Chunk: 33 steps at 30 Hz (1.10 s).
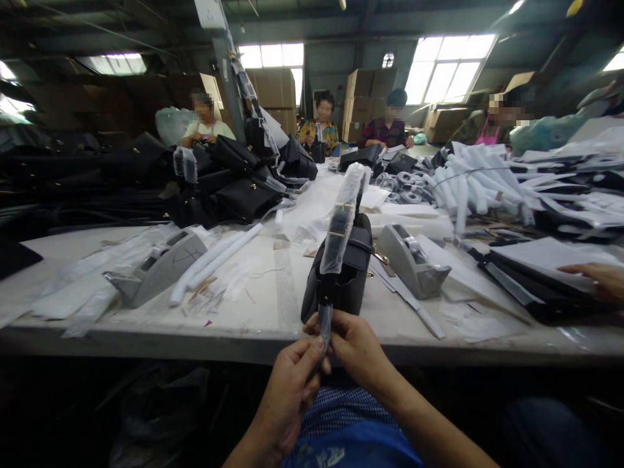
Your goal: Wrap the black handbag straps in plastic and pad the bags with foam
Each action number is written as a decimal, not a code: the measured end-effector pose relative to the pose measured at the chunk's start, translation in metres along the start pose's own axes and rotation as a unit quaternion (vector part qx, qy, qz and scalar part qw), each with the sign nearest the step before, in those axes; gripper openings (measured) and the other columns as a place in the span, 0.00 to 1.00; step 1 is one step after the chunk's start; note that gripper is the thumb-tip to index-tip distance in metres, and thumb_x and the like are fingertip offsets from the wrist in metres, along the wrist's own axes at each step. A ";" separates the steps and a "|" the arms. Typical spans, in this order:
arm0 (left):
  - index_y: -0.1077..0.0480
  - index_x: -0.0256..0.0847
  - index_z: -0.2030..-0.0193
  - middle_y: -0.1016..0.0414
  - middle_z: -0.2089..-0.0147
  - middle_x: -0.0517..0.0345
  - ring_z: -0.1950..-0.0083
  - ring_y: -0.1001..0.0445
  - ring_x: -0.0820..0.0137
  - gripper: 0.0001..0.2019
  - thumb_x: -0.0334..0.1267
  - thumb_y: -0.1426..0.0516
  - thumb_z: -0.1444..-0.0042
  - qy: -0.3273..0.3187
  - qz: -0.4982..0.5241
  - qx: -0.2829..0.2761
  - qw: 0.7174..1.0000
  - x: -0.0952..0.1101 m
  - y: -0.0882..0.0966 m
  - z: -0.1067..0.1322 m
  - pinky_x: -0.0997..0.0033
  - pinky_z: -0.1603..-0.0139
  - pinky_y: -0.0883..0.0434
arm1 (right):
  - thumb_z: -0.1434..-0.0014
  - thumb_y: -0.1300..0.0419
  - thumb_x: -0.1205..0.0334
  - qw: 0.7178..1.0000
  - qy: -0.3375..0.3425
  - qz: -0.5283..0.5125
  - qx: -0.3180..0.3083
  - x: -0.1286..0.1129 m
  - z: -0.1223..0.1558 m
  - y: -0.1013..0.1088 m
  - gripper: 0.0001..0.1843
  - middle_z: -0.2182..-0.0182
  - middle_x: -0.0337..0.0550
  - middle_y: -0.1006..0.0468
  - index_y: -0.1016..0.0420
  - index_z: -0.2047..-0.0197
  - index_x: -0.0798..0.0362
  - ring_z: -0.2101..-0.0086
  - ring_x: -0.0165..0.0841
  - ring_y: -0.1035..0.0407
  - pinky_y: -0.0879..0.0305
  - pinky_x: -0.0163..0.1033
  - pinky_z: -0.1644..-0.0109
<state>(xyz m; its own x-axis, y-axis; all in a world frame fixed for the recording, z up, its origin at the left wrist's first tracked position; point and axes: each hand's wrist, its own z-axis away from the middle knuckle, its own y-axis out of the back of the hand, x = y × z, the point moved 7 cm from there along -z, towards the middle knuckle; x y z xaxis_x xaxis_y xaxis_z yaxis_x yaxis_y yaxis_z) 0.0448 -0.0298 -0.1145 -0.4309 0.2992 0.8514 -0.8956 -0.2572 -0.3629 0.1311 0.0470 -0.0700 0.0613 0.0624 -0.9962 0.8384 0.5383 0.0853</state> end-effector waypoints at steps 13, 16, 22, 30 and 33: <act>0.32 0.38 0.72 0.50 0.82 0.71 0.83 0.58 0.83 0.22 0.57 0.41 0.43 -0.037 -0.007 0.024 0.999 0.002 0.006 0.002 0.78 0.83 0.59 | 0.43 0.39 0.66 0.990 -0.052 -0.072 -0.106 0.001 0.002 -0.006 0.16 0.55 0.46 0.18 0.20 0.52 0.54 0.53 0.39 0.24 0.32 0.44 0.44; 0.32 0.38 0.71 0.51 0.82 0.72 0.82 0.58 0.82 0.21 0.56 0.41 0.41 -0.044 -0.003 0.024 0.999 0.001 0.004 0.000 0.77 0.83 0.59 | 0.51 0.31 0.68 0.956 -0.103 -0.210 -0.179 0.005 0.010 -0.011 0.27 0.44 0.47 0.23 0.23 0.46 0.51 0.44 0.41 0.30 0.35 0.44 0.41; 0.30 0.37 0.65 0.47 0.78 0.70 0.81 0.58 0.83 0.22 0.58 0.39 0.44 -0.061 0.008 0.039 0.997 0.001 0.001 -0.001 0.78 0.82 0.60 | 0.47 0.31 0.54 0.939 -0.142 -0.290 -0.119 0.009 0.009 -0.027 0.21 0.47 0.54 0.22 0.20 0.52 0.56 0.51 0.41 0.27 0.30 0.40 0.53; 0.32 0.38 0.72 0.54 0.83 0.73 0.82 0.58 0.82 0.26 0.63 0.39 0.48 -0.076 -0.016 0.073 0.994 0.003 0.005 -0.004 0.78 0.83 0.60 | 0.35 0.42 0.45 0.995 -0.034 -0.058 -0.069 0.000 0.009 -0.006 0.24 0.55 0.48 0.17 0.22 0.46 0.53 0.51 0.40 0.26 0.35 0.46 0.40; 0.32 0.38 0.71 0.51 0.83 0.72 0.82 0.56 0.82 0.26 0.63 0.40 0.48 -0.084 -0.030 0.078 0.993 0.003 0.005 -0.004 0.79 0.82 0.57 | 0.33 0.45 0.46 0.995 0.012 0.081 -0.052 -0.012 0.015 0.019 0.21 0.63 0.45 0.16 0.17 0.56 0.53 0.58 0.39 0.23 0.30 0.44 0.48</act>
<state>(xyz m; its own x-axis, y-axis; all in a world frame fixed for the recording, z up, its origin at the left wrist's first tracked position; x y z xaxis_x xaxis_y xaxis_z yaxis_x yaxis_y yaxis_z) 0.0382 -0.0266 -0.1151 -0.3404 0.1642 0.9258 -0.8856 -0.3868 -0.2571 0.1543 0.0442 -0.0572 0.1780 0.1747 -0.9684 0.7583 0.6028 0.2482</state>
